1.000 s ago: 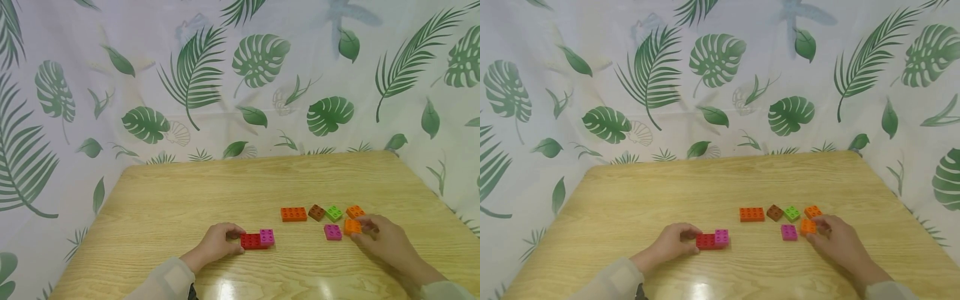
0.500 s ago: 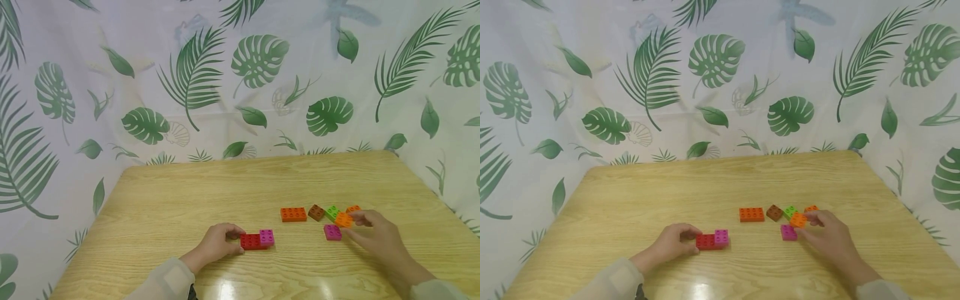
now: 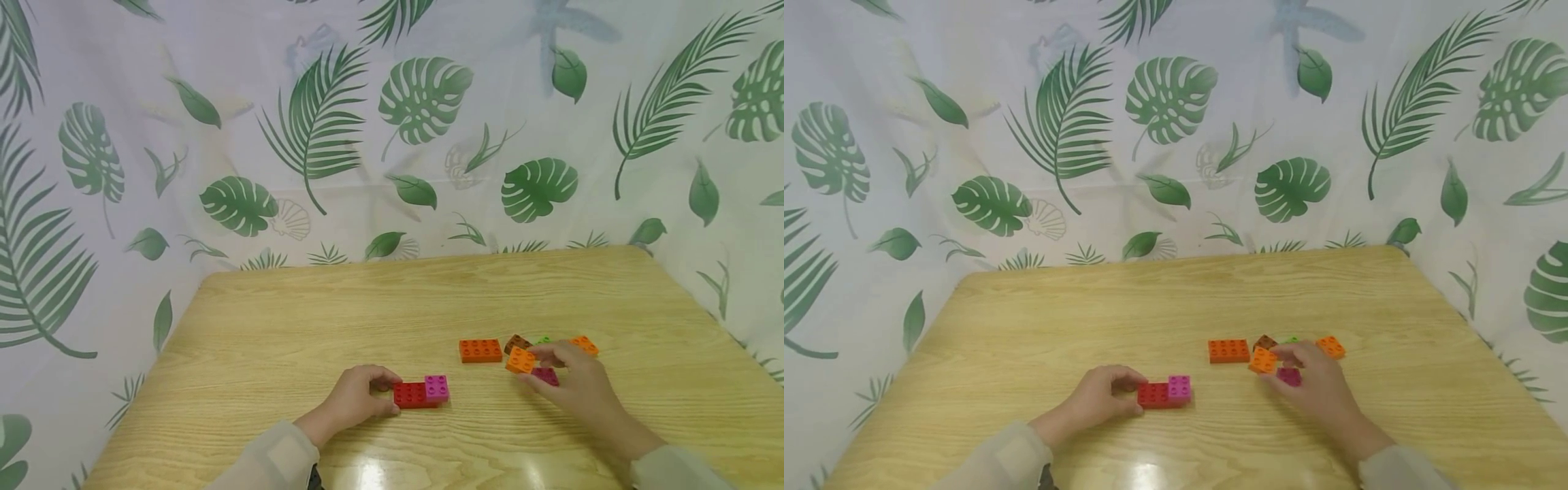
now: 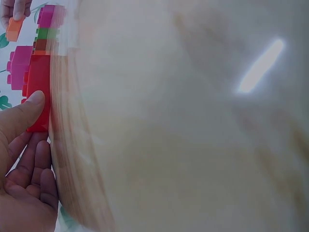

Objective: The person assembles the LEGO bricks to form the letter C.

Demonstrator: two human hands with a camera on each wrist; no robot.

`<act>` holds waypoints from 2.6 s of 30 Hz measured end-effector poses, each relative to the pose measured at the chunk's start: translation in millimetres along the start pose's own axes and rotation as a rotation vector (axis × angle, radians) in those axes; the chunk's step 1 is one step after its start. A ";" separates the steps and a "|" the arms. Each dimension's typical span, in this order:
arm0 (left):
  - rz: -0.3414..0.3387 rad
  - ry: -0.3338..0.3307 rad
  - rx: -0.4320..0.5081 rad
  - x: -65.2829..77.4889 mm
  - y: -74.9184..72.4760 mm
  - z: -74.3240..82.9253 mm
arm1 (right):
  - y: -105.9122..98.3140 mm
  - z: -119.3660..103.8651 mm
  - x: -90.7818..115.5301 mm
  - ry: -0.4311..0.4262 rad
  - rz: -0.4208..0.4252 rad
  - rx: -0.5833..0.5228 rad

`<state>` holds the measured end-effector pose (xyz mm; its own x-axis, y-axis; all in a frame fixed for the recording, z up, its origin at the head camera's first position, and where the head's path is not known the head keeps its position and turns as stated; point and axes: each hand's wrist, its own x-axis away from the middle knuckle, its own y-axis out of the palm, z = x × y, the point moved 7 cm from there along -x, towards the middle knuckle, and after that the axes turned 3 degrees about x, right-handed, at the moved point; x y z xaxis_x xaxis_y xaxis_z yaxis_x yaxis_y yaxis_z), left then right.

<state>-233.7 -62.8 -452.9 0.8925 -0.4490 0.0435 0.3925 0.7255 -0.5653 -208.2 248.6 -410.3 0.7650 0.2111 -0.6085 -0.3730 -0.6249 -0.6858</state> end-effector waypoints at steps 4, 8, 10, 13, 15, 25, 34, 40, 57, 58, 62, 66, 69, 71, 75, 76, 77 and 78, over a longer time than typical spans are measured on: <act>0.002 0.000 -0.002 -1.0 0.3 -1.7 | 11.3 -7.2 -4.9 -0.003 -0.011 -0.048; 0.003 0.000 0.003 -1.1 0.3 -2.0 | 21.3 -16.7 -10.4 -0.018 -0.012 -0.087; 0.002 0.002 0.006 -0.8 0.3 -1.9 | 26.0 -23.1 -13.4 -0.040 -0.007 -0.092; 0.004 0.003 0.001 -1.0 0.1 -2.5 | 33.9 -31.7 -17.4 -0.054 -0.013 -0.120; 0.002 0.000 0.000 -1.0 0.1 -3.0 | 38.8 -37.4 -19.5 -0.067 -0.013 -0.124; 0.000 -0.002 -0.006 -1.4 0.2 -2.9 | 63.2 -57.3 -26.0 -0.030 -0.093 -0.207; 0.003 -0.002 -0.007 -1.9 -0.2 -3.3 | 79.3 -79.1 -32.6 -0.069 -0.131 -0.254; 0.004 0.011 -0.013 -2.1 -0.3 -3.9 | 91.7 -90.0 -36.2 -0.076 -0.187 -0.254; 0.003 0.052 -0.010 -2.3 -0.9 -0.9 | 120.3 -108.9 -40.5 -0.069 -0.395 -0.217; 0.005 0.055 -0.010 -2.3 -1.0 -0.5 | 121.9 -108.7 -40.5 -0.066 -0.403 -0.217; 0.010 0.072 -0.019 -1.8 -1.2 1.0 | 127.2 -109.5 -40.8 -0.075 -0.421 -0.226; 0.012 0.082 -0.015 -0.6 -1.7 3.1 | 130.1 -110.9 -41.2 -0.082 -0.428 -0.220; 0.014 0.082 -0.026 -0.2 -2.2 3.9 | 132.3 -111.5 -41.9 -0.081 -0.443 -0.205; 0.014 0.078 -0.037 -0.2 -2.6 4.0 | 133.9 -112.4 -42.5 -0.088 -0.453 -0.203; 0.010 0.072 -0.058 -0.8 -2.6 4.0 | 136.1 -113.9 -43.4 -0.087 -0.469 -0.211; 0.009 0.074 -0.060 -0.8 -2.4 4.4 | 136.4 -114.1 -43.4 -0.083 -0.472 -0.217; 0.009 0.076 -0.064 -0.8 -2.2 4.8 | 136.9 -114.4 -43.4 -0.078 -0.477 -0.223; 0.011 0.079 -0.066 -0.7 -2.2 5.4 | 137.4 -114.7 -43.4 -0.072 -0.482 -0.229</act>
<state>-234.0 -61.3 -447.3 0.8754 -0.4827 -0.0263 0.3651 0.6959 -0.6184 -232.4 67.4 -432.3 0.7802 0.5606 -0.2776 0.1420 -0.5909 -0.7942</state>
